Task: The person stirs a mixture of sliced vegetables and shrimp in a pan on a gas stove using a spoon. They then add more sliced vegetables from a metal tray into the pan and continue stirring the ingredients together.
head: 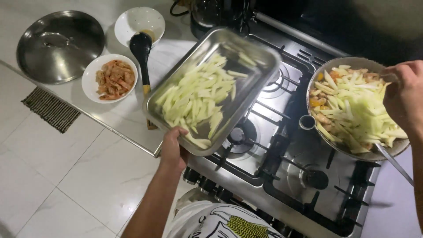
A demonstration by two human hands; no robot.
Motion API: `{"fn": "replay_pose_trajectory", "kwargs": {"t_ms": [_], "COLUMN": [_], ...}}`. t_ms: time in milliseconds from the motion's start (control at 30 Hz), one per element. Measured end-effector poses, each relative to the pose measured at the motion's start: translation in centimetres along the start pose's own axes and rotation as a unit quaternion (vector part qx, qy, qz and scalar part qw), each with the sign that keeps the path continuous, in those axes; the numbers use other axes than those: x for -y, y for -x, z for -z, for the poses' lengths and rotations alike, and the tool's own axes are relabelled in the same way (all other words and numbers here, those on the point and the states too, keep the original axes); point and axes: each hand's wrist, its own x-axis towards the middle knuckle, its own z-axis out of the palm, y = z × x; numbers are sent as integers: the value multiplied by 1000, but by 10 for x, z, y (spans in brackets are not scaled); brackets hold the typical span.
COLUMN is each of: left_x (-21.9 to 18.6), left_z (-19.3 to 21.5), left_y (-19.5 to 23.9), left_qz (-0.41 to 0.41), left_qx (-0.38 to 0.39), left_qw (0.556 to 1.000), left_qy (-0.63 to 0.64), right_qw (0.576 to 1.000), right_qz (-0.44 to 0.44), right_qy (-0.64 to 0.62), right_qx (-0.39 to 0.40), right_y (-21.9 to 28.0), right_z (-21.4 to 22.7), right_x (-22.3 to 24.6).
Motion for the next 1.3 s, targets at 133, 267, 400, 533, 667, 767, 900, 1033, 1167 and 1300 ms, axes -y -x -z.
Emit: {"fn": "replay_pose_trajectory", "kwargs": {"t_ms": [133,267,400,533,667,767,900,1033,1167,1300], "left_x": [19,24,31,35,38,31,17,9,17,18], "left_z": [18,20,22,22,29,36,39,29,52,70], "left_y": [-24,-43,-66,-83,-103,-111,-116,-98,-120,-123], "left_qz": [37,14,15,-14,24,0,-6,-52,-35,-14], "left_qx": [1,-29,-34,-18,-19,14,51,-7,6,15], "left_qw": [998,999,997,995,998,999,987,975,973,975], "left_qy": [45,34,72,101,57,-46,-149,-218,-226,-219], "right_qw": [996,993,983,858,725,741,794,817,885,893], "right_qz": [56,20,-44,-218,-419,-472,-494,-455,-303,-175], "right_qy": [72,119,176,391,247,134,19,35,150,256], "right_qx": [-22,-10,7,252,487,458,353,352,321,326], "right_y": [-20,-5,43,86,110,128,128,109,111,72], "right_z": [53,68,74,111,110,98,81,79,55,67], "right_x": [48,48,16,30,45,65,88,91,72,73]}}
